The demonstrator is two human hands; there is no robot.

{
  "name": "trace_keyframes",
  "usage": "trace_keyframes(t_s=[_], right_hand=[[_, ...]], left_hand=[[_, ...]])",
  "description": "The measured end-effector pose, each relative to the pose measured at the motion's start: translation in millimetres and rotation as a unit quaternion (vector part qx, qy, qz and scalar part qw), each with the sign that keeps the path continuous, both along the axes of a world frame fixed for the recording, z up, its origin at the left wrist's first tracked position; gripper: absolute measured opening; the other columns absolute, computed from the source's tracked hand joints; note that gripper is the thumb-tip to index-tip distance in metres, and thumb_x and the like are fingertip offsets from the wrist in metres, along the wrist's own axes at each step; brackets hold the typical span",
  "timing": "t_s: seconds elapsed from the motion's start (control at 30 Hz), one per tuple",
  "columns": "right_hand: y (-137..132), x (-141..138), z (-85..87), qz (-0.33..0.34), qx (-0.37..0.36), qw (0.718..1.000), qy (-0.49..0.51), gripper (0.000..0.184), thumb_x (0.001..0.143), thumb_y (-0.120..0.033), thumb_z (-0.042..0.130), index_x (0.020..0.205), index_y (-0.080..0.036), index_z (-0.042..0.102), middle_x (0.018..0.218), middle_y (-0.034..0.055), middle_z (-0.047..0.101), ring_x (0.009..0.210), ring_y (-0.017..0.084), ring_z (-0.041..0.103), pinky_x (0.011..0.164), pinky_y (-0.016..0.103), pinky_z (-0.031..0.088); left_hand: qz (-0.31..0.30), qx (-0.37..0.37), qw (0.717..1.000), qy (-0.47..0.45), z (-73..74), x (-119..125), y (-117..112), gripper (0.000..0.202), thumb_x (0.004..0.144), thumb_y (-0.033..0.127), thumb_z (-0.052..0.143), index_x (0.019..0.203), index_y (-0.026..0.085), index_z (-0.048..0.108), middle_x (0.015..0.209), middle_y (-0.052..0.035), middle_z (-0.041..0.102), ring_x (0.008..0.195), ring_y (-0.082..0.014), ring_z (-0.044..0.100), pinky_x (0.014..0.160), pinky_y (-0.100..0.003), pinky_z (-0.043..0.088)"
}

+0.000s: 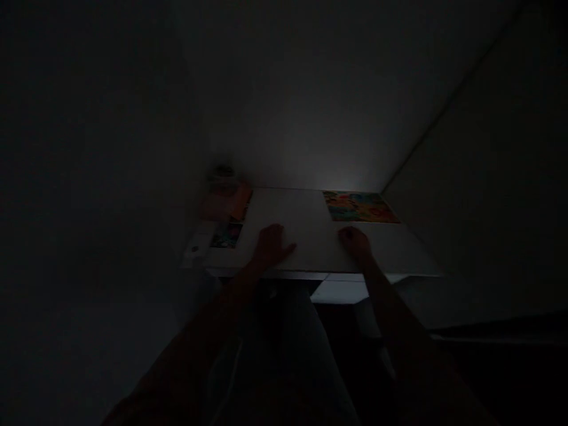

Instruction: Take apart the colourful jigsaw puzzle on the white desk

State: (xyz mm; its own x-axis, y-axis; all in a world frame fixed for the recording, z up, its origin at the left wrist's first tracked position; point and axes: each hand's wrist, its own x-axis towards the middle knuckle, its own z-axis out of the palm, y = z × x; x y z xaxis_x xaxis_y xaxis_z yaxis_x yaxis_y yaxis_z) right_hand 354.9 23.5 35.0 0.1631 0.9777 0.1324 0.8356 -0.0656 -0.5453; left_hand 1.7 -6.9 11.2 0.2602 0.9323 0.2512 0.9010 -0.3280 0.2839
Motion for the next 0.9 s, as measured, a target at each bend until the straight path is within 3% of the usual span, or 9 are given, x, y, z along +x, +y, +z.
trace_keyframes(t_s=[0.13, 0.27, 0.43, 0.57, 0.67, 0.77, 0.9], right_hand=[[10.9, 0.9, -3.3, -0.014, 0.003, 1.000, -0.016, 0.025, 0.112, -0.032, 0.066, 0.121, -0.023, 0.088, 0.132, 0.0127, 0.091, 0.118, 0.026, 0.082, 0.110, 0.037, 0.060], [16.8, 7.3, -12.3, -0.020, 0.009, 1.000, -0.019, 0.023, 0.113, -0.033, 0.069, 0.123, -0.024, 0.088, 0.130, 0.0109, 0.091, 0.115, 0.026, 0.083, 0.109, 0.036, 0.061], [15.7, 4.7, -8.5, -0.015, 0.008, 1.000, -0.021, 0.019, 0.110, -0.032, 0.073, 0.119, -0.026, 0.088, 0.123, 0.0085, 0.091, 0.109, 0.025, 0.083, 0.103, 0.035, 0.061], [6.2, -1.0, -2.9, -0.016, 0.003, 1.000, -0.011, 0.024, 0.109, -0.032, 0.068, 0.120, -0.022, 0.088, 0.125, 0.0140, 0.091, 0.111, 0.029, 0.083, 0.102, 0.039, 0.060], [6.8, 4.9, -12.1, -0.014, -0.006, 1.000, 0.006, 0.026, 0.107, -0.032, 0.067, 0.119, -0.020, 0.087, 0.123, 0.0208, 0.090, 0.112, 0.035, 0.084, 0.100, 0.045, 0.060], [19.4, 17.1, -32.1, -0.018, -0.002, 1.000, 0.016, 0.021, 0.104, -0.036, 0.071, 0.113, -0.026, 0.087, 0.119, 0.0191, 0.090, 0.107, 0.036, 0.084, 0.096, 0.049, 0.059], [27.5, 27.5, -48.4, -0.010, 0.012, 1.000, 0.017, 0.016, 0.102, -0.043, 0.072, 0.106, -0.034, 0.085, 0.114, 0.0202, 0.089, 0.102, 0.041, 0.084, 0.093, 0.057, 0.059]], left_hand=[[0.006, 0.007, 1.000, 0.018, -3.0, -0.6, 12.8, 0.081, 0.114, 0.063, 0.067, 0.172, 0.006, 0.058, 0.181, -0.0312, 0.059, 0.172, -0.0460, 0.054, 0.147, -0.062, 0.036], [0.002, 0.012, 1.000, 0.027, -4.5, -2.2, 16.3, 0.081, 0.114, 0.066, 0.062, 0.170, 0.007, 0.059, 0.179, -0.0310, 0.060, 0.168, -0.0478, 0.056, 0.143, -0.063, 0.039], [0.000, 0.018, 1.000, 0.011, -4.4, -3.7, 16.2, 0.080, 0.114, 0.064, 0.063, 0.170, 0.007, 0.058, 0.178, -0.0317, 0.061, 0.168, -0.0473, 0.056, 0.144, -0.065, 0.038], [0.017, 0.006, 1.000, -0.013, -0.6, -0.2, 6.6, 0.082, 0.111, 0.059, 0.073, 0.170, 0.005, 0.058, 0.179, -0.0323, 0.060, 0.172, -0.0454, 0.054, 0.149, -0.060, 0.035], [0.014, 0.029, 0.999, -0.040, 0.2, -4.0, 0.7, 0.085, 0.108, 0.059, 0.080, 0.173, 0.010, 0.057, 0.181, -0.0321, 0.057, 0.175, -0.0441, 0.052, 0.150, -0.061, 0.034], [0.024, 0.076, 0.996, -0.038, 3.1, -25.8, 1.7, 0.095, 0.106, 0.061, 0.085, 0.181, 0.015, 0.049, 0.190, -0.0309, 0.046, 0.184, -0.0474, 0.037, 0.151, -0.069, 0.029], [0.166, 0.151, 0.973, -0.047, 22.5, -83.3, 1.4, 0.100, 0.108, 0.048, 0.083, 0.189, 0.011, 0.038, 0.197, -0.0323, 0.034, 0.189, -0.0498, 0.026, 0.152, -0.073, 0.023]])
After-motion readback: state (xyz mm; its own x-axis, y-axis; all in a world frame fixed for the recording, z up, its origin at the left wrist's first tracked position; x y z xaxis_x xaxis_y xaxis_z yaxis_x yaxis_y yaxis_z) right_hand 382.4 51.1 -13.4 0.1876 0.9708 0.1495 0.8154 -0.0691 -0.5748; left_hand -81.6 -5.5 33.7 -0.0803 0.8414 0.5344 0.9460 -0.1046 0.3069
